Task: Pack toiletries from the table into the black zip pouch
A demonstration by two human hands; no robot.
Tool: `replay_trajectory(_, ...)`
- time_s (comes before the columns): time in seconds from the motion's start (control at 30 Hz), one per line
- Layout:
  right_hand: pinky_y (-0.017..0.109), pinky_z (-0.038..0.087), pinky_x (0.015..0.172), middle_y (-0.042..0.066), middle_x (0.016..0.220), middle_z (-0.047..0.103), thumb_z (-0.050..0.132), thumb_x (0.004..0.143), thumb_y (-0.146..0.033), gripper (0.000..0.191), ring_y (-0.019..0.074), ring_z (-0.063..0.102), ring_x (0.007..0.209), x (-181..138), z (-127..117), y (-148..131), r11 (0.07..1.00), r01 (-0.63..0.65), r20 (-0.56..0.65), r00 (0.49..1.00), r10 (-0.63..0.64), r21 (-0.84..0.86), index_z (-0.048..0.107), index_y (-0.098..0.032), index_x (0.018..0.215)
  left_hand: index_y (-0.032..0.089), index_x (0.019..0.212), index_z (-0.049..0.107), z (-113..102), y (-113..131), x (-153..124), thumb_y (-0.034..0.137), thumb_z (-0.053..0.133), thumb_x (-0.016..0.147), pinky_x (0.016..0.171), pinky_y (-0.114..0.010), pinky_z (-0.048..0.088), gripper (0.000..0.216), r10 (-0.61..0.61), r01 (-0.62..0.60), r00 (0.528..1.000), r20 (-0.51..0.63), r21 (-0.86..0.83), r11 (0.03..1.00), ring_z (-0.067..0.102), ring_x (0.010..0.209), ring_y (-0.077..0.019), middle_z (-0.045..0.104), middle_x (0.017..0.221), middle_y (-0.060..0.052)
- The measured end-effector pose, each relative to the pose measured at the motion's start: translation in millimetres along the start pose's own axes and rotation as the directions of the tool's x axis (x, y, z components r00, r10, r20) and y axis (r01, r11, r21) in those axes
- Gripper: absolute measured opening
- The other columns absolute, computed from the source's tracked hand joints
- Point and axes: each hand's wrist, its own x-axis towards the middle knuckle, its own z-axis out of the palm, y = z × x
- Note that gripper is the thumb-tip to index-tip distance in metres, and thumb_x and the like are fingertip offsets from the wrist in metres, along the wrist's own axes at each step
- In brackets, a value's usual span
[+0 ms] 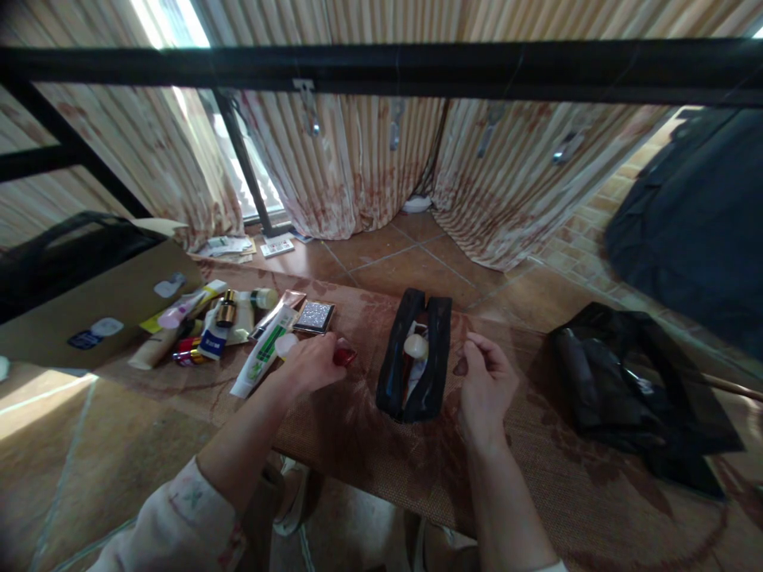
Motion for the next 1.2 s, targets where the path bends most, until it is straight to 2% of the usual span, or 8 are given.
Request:
replay_trajectory(0.33, 0.023, 0.035, 0.049, -0.004, 0.061, 0.056, 0.068, 0.072, -0.030, 0.021, 0.0088, 0.045, 0.051, 0, 0, 1, 1.000, -0.011, 0.006, 1.000, 0.011, -0.001, 0.070, -0.016, 0.088, 0.017, 0.113, 0.053, -7, -4, 8, 0.030, 0.051, 0.085, 0.087, -0.039, 0.049, 0.031, -0.158, 0.150, 0.968, -0.193, -0.054, 0.987, 0.063, 0.108, -0.0293, 0.064, 0.114, -0.015)
replay_trajectory(0.5, 0.023, 0.034, 0.049, -0.005, 0.058, 0.053, 0.069, 0.073, -0.033, 0.023, 0.0089, 0.044, 0.049, 1, 2, 3, 1.000, -0.015, 0.000, 1.000, 0.015, -0.009, 0.070, -0.016, 0.089, 0.016, 0.115, 0.054, -4, -4, 10, 0.034, 0.048, 0.089, 0.089, -0.038, 0.047, 0.032, -0.076, 0.050, 0.960, -0.270, -0.104, 0.993, 0.063, 0.107, -0.0294, 0.065, 0.112, -0.015)
replay_trajectory(0.6, 0.023, 0.032, 0.047, -0.005, 0.056, 0.052, 0.068, 0.075, -0.038, 0.025, 0.0086, 0.042, 0.048, 0, 4, 0, 1.000, -0.018, 0.014, 1.000, 0.018, -0.010, 0.069, -0.016, 0.084, 0.016, 0.120, 0.053, -5, 2, 10, 0.036, 0.049, 0.090, 0.091, -0.036, 0.047, 0.036, -0.005, -0.080, 0.938, -0.345, -0.232, 0.970, 0.064, 0.105, -0.0252, 0.066, 0.112, -0.012)
replay_trajectory(0.7, 0.023, 0.036, 0.050, -0.002, 0.066, 0.058, 0.065, 0.078, -0.048, 0.032, 0.0095, 0.047, 0.053, -1, 5, -3, 0.998, -0.055, 0.114, 0.992, 0.057, -0.018, 0.067, -0.017, 0.084, 0.016, 0.126, 0.049, -4, 16, 8, 0.043, 0.050, 0.091, 0.086, -0.032, 0.050, 0.044, 0.081, -0.249, 0.929, -0.360, -0.449, 0.858, 0.066, 0.095, -0.0195, 0.068, 0.108, -0.009)
replay_trajectory(0.83, 0.029, 0.047, 0.066, 0.004, 0.089, 0.067, 0.073, 0.070, -0.047, 0.049, 0.0159, 0.060, 0.075, -4, 5, -4, 0.990, -0.056, 0.286, 0.954, 0.090, -0.126, 0.064, -0.018, 0.109, 0.020, 0.135, 0.042, 1, 40, -1, 0.047, 0.055, 0.087, 0.081, -0.031, 0.052, 0.056, 0.183, -0.351, 0.927, -0.326, -0.590, 0.727, 0.065, 0.092, -0.0184, 0.068, 0.105, -0.005)
replay_trajectory(0.93, 0.032, 0.048, 0.073, 0.005, 0.093, 0.069, 0.074, 0.064, -0.033, 0.058, 0.0176, 0.061, 0.079, -2, 3, -4, 0.986, -0.070, 0.363, 0.924, 0.123, -0.154, 0.060, -0.017, 0.118, 0.022, 0.136, 0.040, 5, 53, -5, 0.035, 0.061, 0.083, 0.083, -0.033, 0.052, 0.058, 0.241, -0.368, 0.928, -0.284, -0.606, 0.705, 0.065, 0.094, -0.0195, 0.068, 0.107, -0.005)
replay_trajectory(1.07, 0.031, 0.049, 0.067, 0.004, 0.087, 0.070, 0.065, 0.056, -0.020, 0.059, 0.0185, 0.062, 0.074, 8, -6, -3, 0.972, -0.186, 0.269, 0.938, 0.219, -0.140, 0.061, -0.016, 0.114, 0.022, 0.136, 0.038, 4, 53, -1, 0.013, 0.055, 0.076, 0.086, -0.032, 0.052, 0.063, 0.253, -0.368, 0.930, -0.268, -0.647, 0.668, 0.064, 0.096, -0.0180, 0.066, 0.113, -0.004)
replay_trajectory(1.2, 0.030, 0.048, 0.063, 0.003, 0.083, 0.070, 0.058, 0.052, -0.016, 0.057, 0.0186, 0.063, 0.071, 18, -21, -1, 0.967, -0.208, 0.246, 0.939, 0.240, -0.146, 0.063, -0.016, 0.109, 0.020, 0.139, 0.031, 1, 45, 3, 0.008, 0.049, 0.068, 0.079, -0.029, 0.053, 0.074, 0.284, -0.380, 0.923, -0.258, -0.717, 0.584, 0.063, 0.092, -0.0163, 0.061, 0.121, -0.007)
